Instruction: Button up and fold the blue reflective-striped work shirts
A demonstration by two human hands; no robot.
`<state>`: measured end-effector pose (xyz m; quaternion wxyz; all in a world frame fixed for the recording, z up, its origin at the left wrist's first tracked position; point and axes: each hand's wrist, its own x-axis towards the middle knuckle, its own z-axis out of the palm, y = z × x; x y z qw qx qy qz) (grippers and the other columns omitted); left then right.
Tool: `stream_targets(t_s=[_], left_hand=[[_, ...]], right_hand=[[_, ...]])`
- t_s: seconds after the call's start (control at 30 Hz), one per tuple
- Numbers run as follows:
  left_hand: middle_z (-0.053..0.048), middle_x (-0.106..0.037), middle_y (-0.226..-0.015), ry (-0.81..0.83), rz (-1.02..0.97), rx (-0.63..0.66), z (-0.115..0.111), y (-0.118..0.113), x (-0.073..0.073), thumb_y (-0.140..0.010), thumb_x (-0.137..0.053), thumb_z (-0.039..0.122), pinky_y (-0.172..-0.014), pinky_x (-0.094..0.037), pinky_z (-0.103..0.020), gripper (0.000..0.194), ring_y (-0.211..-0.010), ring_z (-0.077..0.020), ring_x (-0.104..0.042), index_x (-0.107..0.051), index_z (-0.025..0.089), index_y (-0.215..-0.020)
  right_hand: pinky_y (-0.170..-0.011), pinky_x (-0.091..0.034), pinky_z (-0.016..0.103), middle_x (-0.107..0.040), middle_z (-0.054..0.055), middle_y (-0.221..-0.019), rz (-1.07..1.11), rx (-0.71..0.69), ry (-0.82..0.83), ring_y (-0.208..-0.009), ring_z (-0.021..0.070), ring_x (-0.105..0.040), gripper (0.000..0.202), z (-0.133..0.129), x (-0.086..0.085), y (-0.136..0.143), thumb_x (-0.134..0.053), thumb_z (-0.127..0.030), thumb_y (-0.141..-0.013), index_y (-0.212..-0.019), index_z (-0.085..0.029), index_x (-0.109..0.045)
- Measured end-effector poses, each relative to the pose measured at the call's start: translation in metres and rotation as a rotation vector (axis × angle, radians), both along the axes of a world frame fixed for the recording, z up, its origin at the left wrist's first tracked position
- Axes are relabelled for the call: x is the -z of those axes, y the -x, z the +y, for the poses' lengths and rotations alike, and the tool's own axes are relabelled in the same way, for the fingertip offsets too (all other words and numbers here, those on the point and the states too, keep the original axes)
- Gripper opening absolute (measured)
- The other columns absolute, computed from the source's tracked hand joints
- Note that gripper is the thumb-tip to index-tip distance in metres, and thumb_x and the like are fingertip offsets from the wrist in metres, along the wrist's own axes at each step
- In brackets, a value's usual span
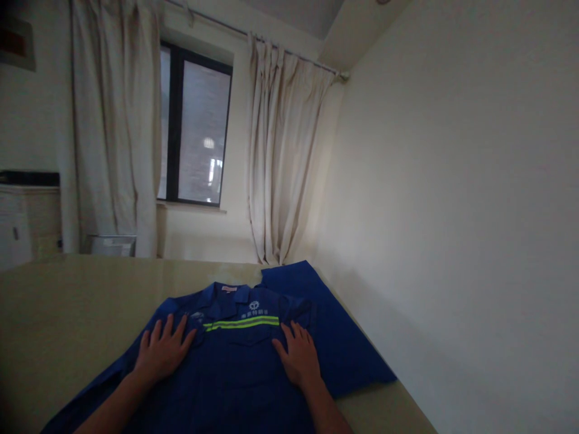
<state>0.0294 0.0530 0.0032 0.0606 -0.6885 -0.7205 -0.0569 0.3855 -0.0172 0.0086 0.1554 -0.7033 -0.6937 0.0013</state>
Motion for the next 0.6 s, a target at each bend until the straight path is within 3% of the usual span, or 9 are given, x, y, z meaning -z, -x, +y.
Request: stream_targets(t_s=[0.17, 0.3, 0.47, 0.6], left_hand=[[-0.009, -0.031, -0.166, -0.202, -0.036, 0.287, -0.030, -0.042, 0.003, -0.099, -0.035, 0.036, -0.125, -0.017, -0.055, 0.057, -0.154, -0.0340, -0.024, -0.043, 0.022, -0.154], [-0.004, -0.036, -0.164, -0.041, -0.193, 0.428, -0.062, -0.072, 0.008, -0.099, -0.034, 0.054, -0.123, -0.025, -0.059, 0.060, -0.152, -0.0334, -0.031, -0.043, 0.031, -0.153], [-0.006, -0.038, -0.163, 0.029, -0.237, 0.463, -0.073, -0.075, 0.005, -0.100, -0.034, 0.052, -0.124, -0.024, -0.057, 0.059, -0.152, -0.0318, -0.031, -0.044, 0.029, -0.153], [-0.007, -0.040, -0.162, 0.014, -0.245, 0.467, -0.072, -0.073, 0.002, -0.100, -0.034, 0.050, -0.124, -0.025, -0.057, 0.058, -0.151, -0.0328, -0.033, -0.047, 0.028, -0.152]], right_hand=[[-0.121, -0.030, 0.046, -0.050, 0.008, -0.155, 0.038, -0.005, -0.009, -0.145, 0.0294, -0.042, 0.071, 0.002, 0.002, -0.004, -0.032, -0.073, -0.098, -0.147, -0.027, -0.054], [-0.122, -0.029, 0.042, -0.051, 0.011, -0.153, 0.135, 0.045, -0.088, -0.146, 0.0277, -0.041, 0.067, 0.005, 0.006, -0.010, -0.032, -0.066, -0.101, -0.140, -0.019, -0.061], [-0.121, -0.028, 0.044, -0.046, 0.026, -0.152, 0.316, 0.435, -0.184, -0.146, 0.0339, -0.039, 0.069, 0.017, 0.004, -0.027, -0.050, -0.052, -0.094, -0.141, -0.002, -0.052], [-0.106, -0.044, 0.054, -0.061, 0.033, -0.132, 0.518, 0.609, -0.107, -0.130, 0.0422, -0.056, 0.077, 0.039, -0.011, -0.043, -0.063, -0.061, -0.083, -0.132, -0.001, -0.058]])
